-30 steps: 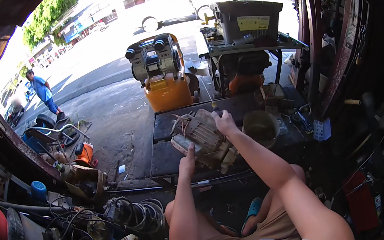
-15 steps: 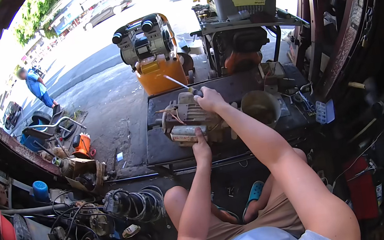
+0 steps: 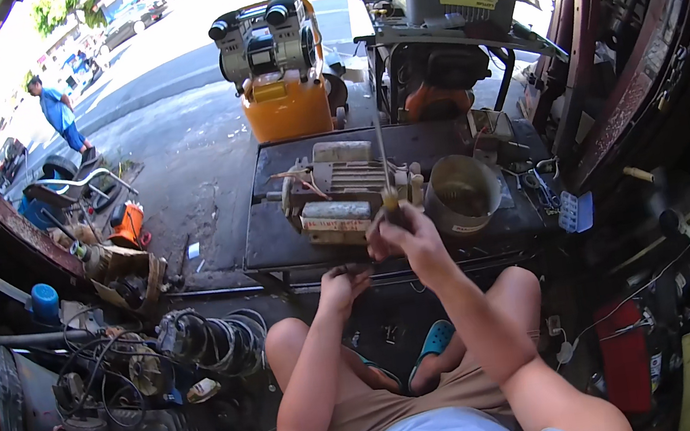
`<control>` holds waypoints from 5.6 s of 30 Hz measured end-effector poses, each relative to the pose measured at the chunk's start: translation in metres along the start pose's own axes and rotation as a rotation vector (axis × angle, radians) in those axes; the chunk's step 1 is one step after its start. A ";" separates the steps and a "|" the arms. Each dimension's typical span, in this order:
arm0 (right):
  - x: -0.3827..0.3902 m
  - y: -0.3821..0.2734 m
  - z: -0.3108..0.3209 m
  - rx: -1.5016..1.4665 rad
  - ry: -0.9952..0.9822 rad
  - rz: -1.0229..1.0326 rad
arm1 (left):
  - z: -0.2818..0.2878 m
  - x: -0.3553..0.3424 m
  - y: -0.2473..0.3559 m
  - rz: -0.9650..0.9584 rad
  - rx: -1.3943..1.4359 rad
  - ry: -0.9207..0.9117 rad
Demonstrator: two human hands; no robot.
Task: The person removes the cover from an electric motor using a screwdriver, probes the motor with a multimeter, and connects wire clips to the motor wires.
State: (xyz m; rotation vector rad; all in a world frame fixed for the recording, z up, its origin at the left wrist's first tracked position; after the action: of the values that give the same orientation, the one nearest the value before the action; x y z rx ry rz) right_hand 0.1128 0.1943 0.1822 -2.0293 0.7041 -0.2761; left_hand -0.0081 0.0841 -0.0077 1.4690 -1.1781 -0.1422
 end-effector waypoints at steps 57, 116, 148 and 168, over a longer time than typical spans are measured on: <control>0.147 0.199 0.123 0.516 0.382 -0.659 | -0.043 -0.041 -0.006 -0.167 -0.033 0.090; 0.127 0.243 0.128 0.380 0.156 -0.441 | -0.078 -0.086 -0.040 -0.188 0.124 0.218; 0.120 0.265 0.157 -0.316 0.294 -0.584 | -0.075 -0.089 -0.031 -0.243 0.062 0.208; 0.142 0.280 0.179 -1.400 -0.045 -0.751 | -0.073 -0.056 -0.012 -0.312 -0.548 0.379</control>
State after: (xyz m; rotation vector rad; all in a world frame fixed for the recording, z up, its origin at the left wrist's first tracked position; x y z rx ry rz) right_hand 0.2064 0.1283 -0.1604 -3.5904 -0.0609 -0.1460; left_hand 0.0203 0.1712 -0.0236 1.1135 -0.5375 -0.3536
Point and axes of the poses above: each hand's wrist, its own x-axis away from the middle knuckle, its own z-axis out of the back of the hand, y = z × x, the point moved 5 cm from there along -x, towards the middle knuckle, and after that the axes turned 10 degrees about -x, right-handed, at the moved point
